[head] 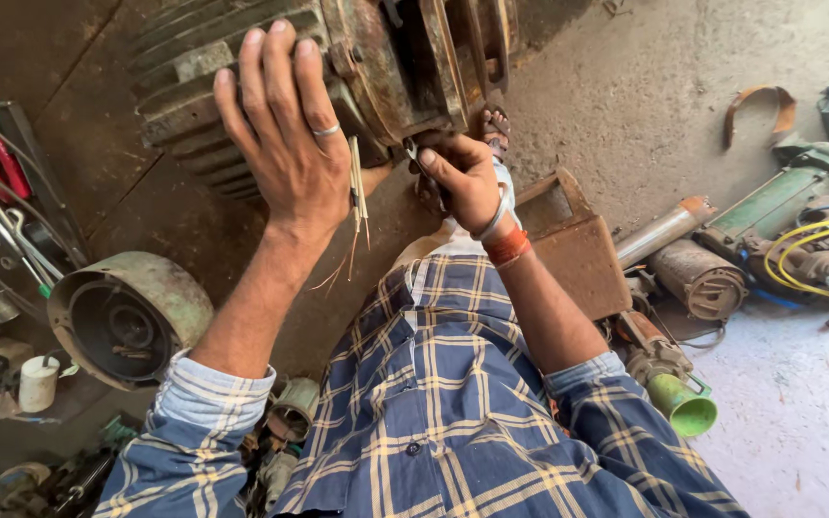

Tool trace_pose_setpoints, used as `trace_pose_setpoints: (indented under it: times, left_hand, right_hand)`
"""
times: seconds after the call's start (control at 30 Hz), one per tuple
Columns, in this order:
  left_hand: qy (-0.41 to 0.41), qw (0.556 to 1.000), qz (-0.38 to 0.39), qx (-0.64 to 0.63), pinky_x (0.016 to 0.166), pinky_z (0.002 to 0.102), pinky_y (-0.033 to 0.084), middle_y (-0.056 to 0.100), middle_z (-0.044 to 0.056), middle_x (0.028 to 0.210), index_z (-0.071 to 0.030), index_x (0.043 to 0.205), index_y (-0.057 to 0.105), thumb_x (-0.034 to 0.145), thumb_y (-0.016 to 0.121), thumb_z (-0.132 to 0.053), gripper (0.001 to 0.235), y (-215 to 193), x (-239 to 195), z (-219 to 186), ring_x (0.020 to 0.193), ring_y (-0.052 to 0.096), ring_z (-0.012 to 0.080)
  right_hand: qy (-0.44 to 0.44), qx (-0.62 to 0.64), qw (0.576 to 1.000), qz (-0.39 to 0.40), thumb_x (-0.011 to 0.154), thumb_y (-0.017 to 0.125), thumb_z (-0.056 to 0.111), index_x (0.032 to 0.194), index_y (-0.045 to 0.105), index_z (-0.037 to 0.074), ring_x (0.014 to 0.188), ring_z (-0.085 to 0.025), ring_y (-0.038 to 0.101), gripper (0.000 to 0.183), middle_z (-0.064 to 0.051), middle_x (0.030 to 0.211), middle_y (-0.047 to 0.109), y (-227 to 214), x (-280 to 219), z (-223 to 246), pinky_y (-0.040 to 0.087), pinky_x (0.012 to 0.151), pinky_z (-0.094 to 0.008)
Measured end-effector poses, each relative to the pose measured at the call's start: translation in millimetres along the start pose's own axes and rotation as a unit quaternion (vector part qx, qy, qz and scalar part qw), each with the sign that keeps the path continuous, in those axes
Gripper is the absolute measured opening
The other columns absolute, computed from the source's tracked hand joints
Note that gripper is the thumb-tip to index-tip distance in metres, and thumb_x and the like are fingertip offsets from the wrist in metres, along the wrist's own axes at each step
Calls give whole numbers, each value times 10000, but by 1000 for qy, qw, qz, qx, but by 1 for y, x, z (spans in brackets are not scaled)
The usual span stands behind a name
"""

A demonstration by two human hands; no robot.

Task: The person uses a wrench to tighten bolts on an electric motor placed on a wooden workbench. They repeatedly adjust the motor's position and apply torque to secure the components.

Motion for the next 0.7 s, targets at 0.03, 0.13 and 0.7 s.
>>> trace_pose_setpoints:
  times: [0.03,0.13,0.7]
  left_hand:
    - [1,1000,-4,8,1329,602,257,375,145,1626,-108,1617,212,1066,634,63,715,-1,0,-1,1541,363,339]
    - [0,1000,-11,30,1318,600,278,378,147,1606,-94,1603,231,1077,611,53,665,-12,-8,-10,1528,371,337]
    - [40,996,60,-59,1297,573,276,330,186,1560,-39,1575,254,1056,586,77,627,-18,-14,-10,1525,323,361]
  right_hand:
    - [8,-4,1000,-6,1012,661,123,1181,682,-32,630,-97,598,230,-54,874,722,2,-2,-2,464,541,-239]
    - [-108,-4,994,-19,1061,623,94,1234,666,-19,671,-60,564,211,-22,886,683,14,-19,11,455,597,-220]
    - [-258,-372,889,-64,1020,560,-75,1285,664,-34,724,-172,616,288,-98,827,606,58,-57,87,486,676,-283]
Point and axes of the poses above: each hand's wrist, its own x-axis towards the middle knuckle, its own y-axis out of the palm, z = x × y, the point moved 9 cm from there along x, towards the middle knuckle
